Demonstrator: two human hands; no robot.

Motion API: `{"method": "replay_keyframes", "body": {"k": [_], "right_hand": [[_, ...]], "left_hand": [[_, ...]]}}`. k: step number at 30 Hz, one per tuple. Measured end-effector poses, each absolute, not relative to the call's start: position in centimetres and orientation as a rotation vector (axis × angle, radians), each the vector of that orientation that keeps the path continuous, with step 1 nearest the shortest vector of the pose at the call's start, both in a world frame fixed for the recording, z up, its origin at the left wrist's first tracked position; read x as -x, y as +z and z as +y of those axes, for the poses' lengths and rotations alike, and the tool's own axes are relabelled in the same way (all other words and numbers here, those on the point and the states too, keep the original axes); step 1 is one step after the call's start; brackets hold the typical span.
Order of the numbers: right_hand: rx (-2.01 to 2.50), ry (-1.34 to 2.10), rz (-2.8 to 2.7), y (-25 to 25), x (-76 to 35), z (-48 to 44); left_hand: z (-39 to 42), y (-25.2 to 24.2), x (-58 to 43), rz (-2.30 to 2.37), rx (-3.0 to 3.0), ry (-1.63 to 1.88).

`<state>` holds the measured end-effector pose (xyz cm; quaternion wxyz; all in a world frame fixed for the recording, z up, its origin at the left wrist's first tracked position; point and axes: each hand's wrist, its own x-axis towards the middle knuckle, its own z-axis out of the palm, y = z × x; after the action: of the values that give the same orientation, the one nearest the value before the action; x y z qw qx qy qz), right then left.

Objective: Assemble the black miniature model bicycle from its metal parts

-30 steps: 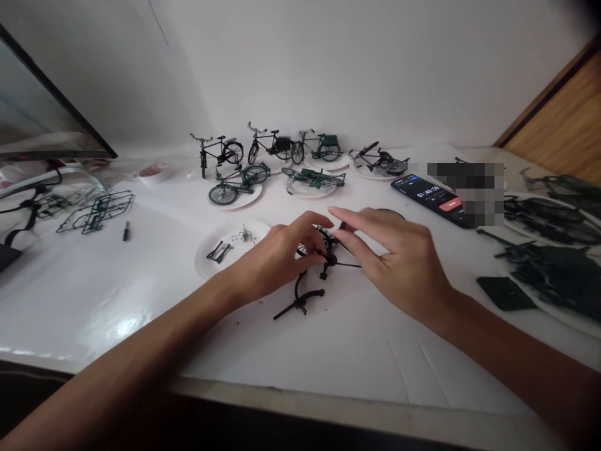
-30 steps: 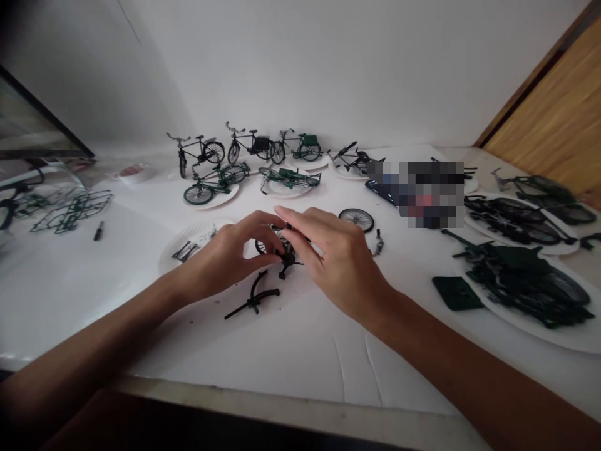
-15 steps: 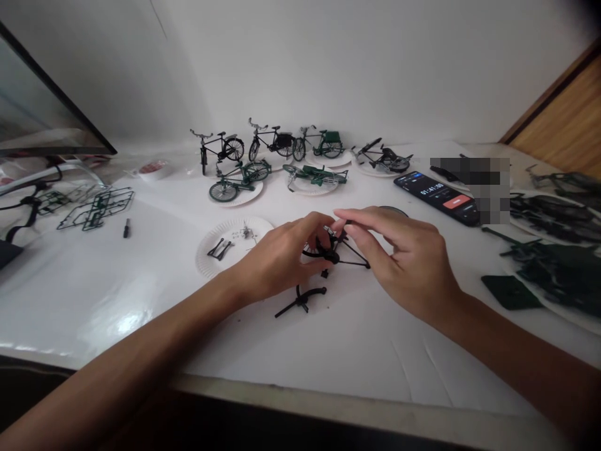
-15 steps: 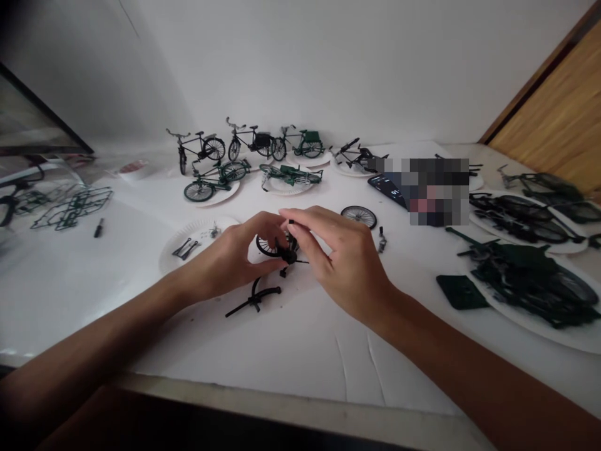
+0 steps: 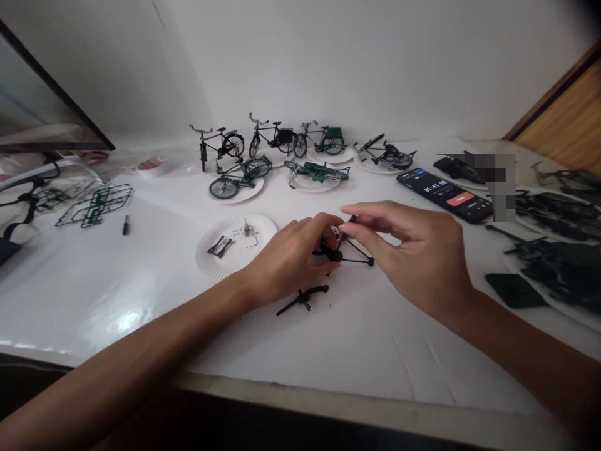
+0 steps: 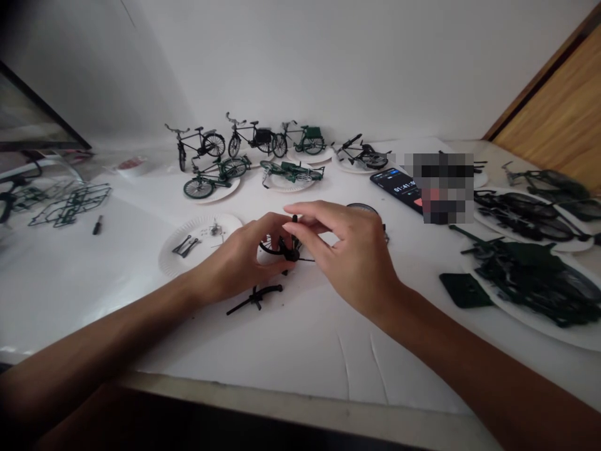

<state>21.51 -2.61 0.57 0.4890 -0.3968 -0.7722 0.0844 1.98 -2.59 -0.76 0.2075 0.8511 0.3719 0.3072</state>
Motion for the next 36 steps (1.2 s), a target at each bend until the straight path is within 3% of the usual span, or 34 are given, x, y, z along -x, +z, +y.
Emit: {"method": "replay_keyframes", "body": {"k": [8,36], "right_hand": [[1.001,0.366,-1.86,0.8,-21.7,-3.1],[0.963,0.3,-1.878,0.7,-22.1,-2.7]], "left_hand": [[-2.7,-0.7,-2.2,1.067,-2.351,0.83],[-1.8,-1.8,-1.9,0.95,-2.639,0.994]]}}
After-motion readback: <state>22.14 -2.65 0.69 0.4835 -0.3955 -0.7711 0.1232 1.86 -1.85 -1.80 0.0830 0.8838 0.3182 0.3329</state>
